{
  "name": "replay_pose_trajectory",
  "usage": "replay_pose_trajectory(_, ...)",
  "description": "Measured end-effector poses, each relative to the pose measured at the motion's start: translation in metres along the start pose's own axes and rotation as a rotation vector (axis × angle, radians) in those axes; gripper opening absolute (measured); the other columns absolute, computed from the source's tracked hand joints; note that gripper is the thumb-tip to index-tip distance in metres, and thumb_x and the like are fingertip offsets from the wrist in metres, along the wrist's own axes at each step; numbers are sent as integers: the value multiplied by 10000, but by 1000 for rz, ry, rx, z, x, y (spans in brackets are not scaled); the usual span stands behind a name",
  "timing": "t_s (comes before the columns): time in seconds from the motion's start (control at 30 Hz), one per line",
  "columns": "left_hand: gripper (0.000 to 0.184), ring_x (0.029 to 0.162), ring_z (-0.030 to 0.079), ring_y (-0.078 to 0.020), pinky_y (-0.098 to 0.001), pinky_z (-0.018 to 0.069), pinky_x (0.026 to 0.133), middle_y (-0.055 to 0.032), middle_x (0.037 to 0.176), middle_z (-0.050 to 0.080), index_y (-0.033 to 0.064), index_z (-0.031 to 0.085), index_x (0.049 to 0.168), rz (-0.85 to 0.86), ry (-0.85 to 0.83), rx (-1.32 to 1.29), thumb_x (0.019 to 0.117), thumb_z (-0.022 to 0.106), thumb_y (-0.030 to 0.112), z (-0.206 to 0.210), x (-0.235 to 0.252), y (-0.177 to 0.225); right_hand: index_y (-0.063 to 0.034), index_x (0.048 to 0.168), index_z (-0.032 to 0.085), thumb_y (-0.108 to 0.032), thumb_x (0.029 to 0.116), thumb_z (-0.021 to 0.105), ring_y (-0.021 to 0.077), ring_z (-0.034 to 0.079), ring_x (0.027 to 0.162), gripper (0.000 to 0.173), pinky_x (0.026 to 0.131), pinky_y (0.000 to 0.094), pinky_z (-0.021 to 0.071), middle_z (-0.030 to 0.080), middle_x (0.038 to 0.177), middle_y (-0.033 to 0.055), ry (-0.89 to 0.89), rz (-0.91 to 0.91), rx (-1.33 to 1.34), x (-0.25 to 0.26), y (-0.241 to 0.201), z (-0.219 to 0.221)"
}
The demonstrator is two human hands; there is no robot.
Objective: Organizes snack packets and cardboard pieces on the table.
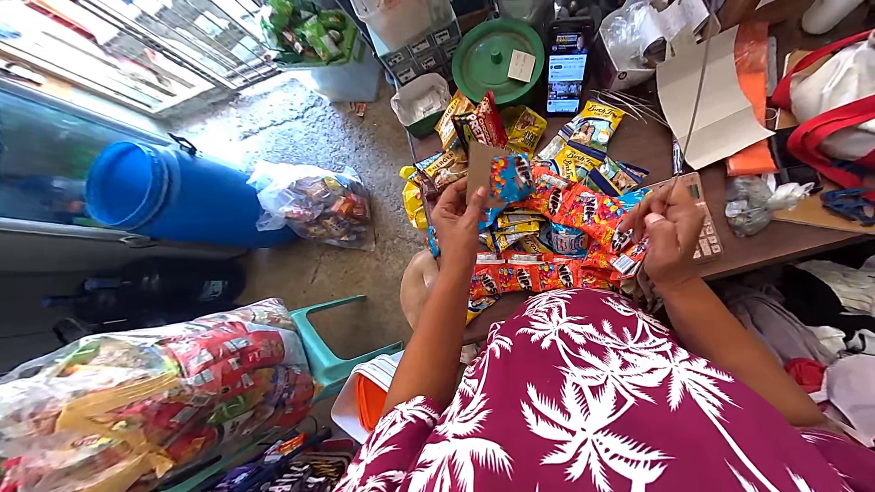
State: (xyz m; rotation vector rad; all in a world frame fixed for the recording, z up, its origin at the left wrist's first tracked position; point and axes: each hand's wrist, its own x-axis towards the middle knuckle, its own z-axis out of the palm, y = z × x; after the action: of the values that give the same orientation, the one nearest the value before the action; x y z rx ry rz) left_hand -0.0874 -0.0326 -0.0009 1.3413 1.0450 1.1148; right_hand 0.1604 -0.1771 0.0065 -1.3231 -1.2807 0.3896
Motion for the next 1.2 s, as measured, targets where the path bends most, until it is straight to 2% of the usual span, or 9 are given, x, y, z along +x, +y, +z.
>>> replay_pose_trajectory(0.1, 223, 737, 645, -40, -219, 552, 635, -11, 953, 703, -24, 636, 1175, -3, -144, 29, 982, 642, 88, 23, -11, 9, -62, 892, 493, -160, 945, 433, 69, 623, 647, 127, 546, 246, 491, 655, 768, 26, -34, 38, -108, 1, -2, 3)
replay_pose_trajectory(0.17, 218, 739, 648, -43, -223, 550, 638, -25, 952, 711, -29, 658, 1159, -14, -215, 75, 988, 635, 104, 37, -18, 10, -35, 867, 522, -146, 889, 516, 127, 619, 625, 114, 535, 302, 495, 639, 751, 66, -62, 73, -164, 3, -4, 4)
replay_pose_trajectory(0.23, 209, 742, 646, -42, -220, 551, 663, -36, 941, 709, -32, 679, 1138, 21, -260, 130, 988, 648, 110, 47, -24, 8, -37, 815, 534, -175, 895, 512, 161, 553, 553, 161, 487, 345, 427, 581, 672, 69, -99, 62, -218, 2, -3, 4)
replay_pose_trajectory(0.3, 196, 780, 652, -52, -223, 566, 716, -45, 940, 689, -26, 692, 1115, 71, -299, 167, 992, 646, 119, 52, -28, 10, -56, 788, 530, -175, 915, 466, 150, 540, 525, 185, 472, 336, 414, 567, 635, 51, -136, 48, -230, 1, -4, 2)
replay_pose_trajectory(0.47, 168, 749, 646, -49, -202, 574, 686, -58, 925, 666, -34, 714, 1064, 130, -401, 187, 983, 660, 103, 65, -37, 26, -40, 863, 548, -205, 909, 480, 134, 592, 581, 185, 502, 324, 453, 634, 703, 48, -196, 3, -177, 3, -2, -1)
replay_pose_trajectory(0.6, 169, 713, 643, -49, -193, 571, 637, -58, 918, 655, -30, 714, 1069, 111, -462, 187, 980, 666, 105, 70, -42, 33, -37, 823, 559, -169, 859, 539, 100, 530, 555, 138, 487, 267, 400, 595, 668, 43, -186, -52, -186, 5, -1, 3)
replay_pose_trajectory(0.77, 175, 715, 647, -48, -187, 571, 631, -70, 918, 661, -39, 722, 1062, 154, -447, 216, 978, 668, 104, 70, -46, 36, -10, 891, 577, -92, 894, 566, 65, 483, 602, 82, 524, 207, 379, 569, 728, 42, -225, -38, -132, 6, -1, 3)
replay_pose_trajectory(0.93, 166, 746, 620, -25, -159, 531, 661, -62, 929, 679, -20, 747, 1060, 243, -363, 252, 980, 667, 101, 71, -46, 34, 6, 1053, 594, -114, 988, 564, 117, 629, 720, 139, 603, 277, 509, 711, 953, 93, -268, -30, -139, 6, 4, -1)
replay_pose_trajectory(1.2, 167, 778, 680, -48, -193, 590, 717, -88, 927, 709, -53, 739, 1044, 330, -298, 254, 967, 688, 86, 71, -46, 32, -13, 1043, 621, -134, 1005, 584, 108, 597, 663, 133, 580, 281, 490, 691, 858, 60, -244, -44, -144, 5, 4, 0)
